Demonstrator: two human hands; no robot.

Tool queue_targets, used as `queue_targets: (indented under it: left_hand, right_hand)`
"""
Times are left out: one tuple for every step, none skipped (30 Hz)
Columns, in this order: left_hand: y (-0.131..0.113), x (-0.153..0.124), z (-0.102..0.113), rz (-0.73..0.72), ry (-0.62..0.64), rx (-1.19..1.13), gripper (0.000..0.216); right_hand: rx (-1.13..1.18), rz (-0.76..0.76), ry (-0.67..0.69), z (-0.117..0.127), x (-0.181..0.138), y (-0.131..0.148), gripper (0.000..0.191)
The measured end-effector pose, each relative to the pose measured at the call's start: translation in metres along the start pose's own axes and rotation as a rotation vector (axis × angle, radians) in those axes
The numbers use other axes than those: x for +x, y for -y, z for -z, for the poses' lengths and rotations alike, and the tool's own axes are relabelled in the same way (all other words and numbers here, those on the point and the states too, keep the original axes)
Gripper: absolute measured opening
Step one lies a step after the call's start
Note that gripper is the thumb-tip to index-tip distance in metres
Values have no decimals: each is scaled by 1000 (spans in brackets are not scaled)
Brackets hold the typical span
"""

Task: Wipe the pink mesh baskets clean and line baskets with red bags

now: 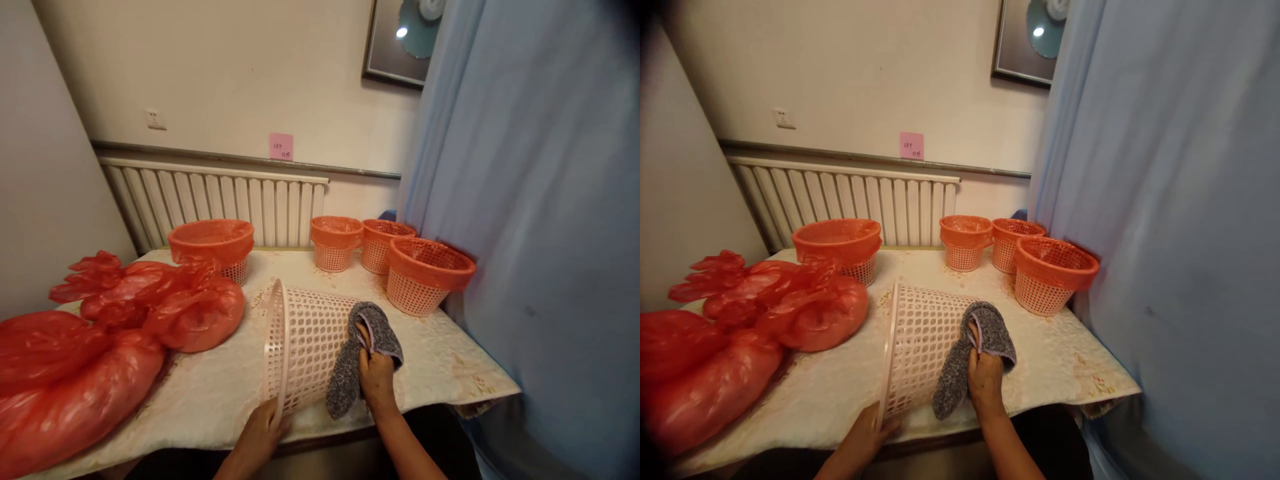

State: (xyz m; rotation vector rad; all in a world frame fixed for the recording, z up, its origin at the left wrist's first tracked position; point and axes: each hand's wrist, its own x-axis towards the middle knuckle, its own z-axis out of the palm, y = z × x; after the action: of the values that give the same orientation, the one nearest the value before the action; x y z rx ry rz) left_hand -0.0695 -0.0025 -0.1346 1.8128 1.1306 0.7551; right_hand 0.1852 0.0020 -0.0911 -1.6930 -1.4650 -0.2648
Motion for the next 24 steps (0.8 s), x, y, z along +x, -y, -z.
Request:
queue_targets:
  left_hand:
    - [3, 2, 2, -5, 24, 10, 26]
    - [4, 4, 5, -20, 49, 10, 25]
    - [4, 6, 7, -42, 68, 6, 25]
    - [3, 9, 10, -66, 79, 0, 26]
    - [2, 12, 13, -89, 86, -10, 27]
    - [1, 15, 15, -106, 89, -21, 28]
    - [1, 17, 17, -114, 89, -31, 29]
    - [2, 20, 18, -116, 87, -38, 29]
    - [3, 23, 18, -115, 88, -41, 29]
    - [6, 26, 18, -112, 85, -39, 28]
    - [9, 29, 18, -109, 76, -33, 27]
    - [11, 33, 18, -108, 62, -29, 26]
    - [14, 36, 19, -111, 44, -29, 28]
    - [16, 40, 19, -118, 28, -34, 30]
    - [16, 43, 21, -127, 19, -42, 34]
    - [16, 47, 23, -135, 17, -53, 37]
    - [16, 50, 26, -142, 22, -64, 39]
    - [15, 54, 29, -147, 31, -71, 40]
    - [13, 57, 33, -153, 42, -77, 39]
    - [13, 60, 36, -162, 58, -85, 37]
    - [13, 63, 39, -176, 76, -97, 36]
    - [15, 66, 41, -190, 94, -113, 35]
    - [18, 68, 42, -200, 104, -129, 33]
    - [22, 71, 43, -206, 104, -135, 31]
  right_hand:
    - [-13, -5, 2, -3, 2, 0, 42]
    - [-25, -6, 3, -5, 4, -1, 42]
    - [-35, -5, 6, -8, 7, -1, 42]
    - [-43, -2, 15, -10, 10, -1, 42]
    - [-54, -4, 26, -12, 14, -1, 43]
    - [-66, -10, 37, -15, 18, -1, 43]
    - [-77, -16, 48, -17, 23, -1, 43]
    - [-88, -22, 58, -20, 28, -1, 43]
    - [-98, -26, 67, -22, 33, -1, 43]
    - [-108, -29, 77, -25, 38, -1, 42]
    - [-117, -31, 88, -28, 44, -1, 42]
    - [-126, -34, 101, -31, 49, -1, 42]
    - [-135, -38, 110, -34, 54, 0, 42]
    - [-143, -37, 116, -37, 59, 1, 42]
    - [-148, -29, 120, -40, 63, 2, 43]
    - [-151, -20, 116, -42, 67, 4, 44]
    - [-154, -11, 111, -44, 70, 6, 44]
    - [-160, -8, 105, -46, 73, 8, 45]
    - [-167, -7, 103, -47, 76, 10, 46]
    - [-176, -9, 106, -49, 79, 11, 46]
    - [-187, -14, 113, -50, 81, 13, 47]
    - [-200, -21, 119, -52, 84, 14, 47]
    - [-213, -27, 126, -53, 86, 16, 48]
    - [-223, -31, 132, -55, 88, 17, 48]
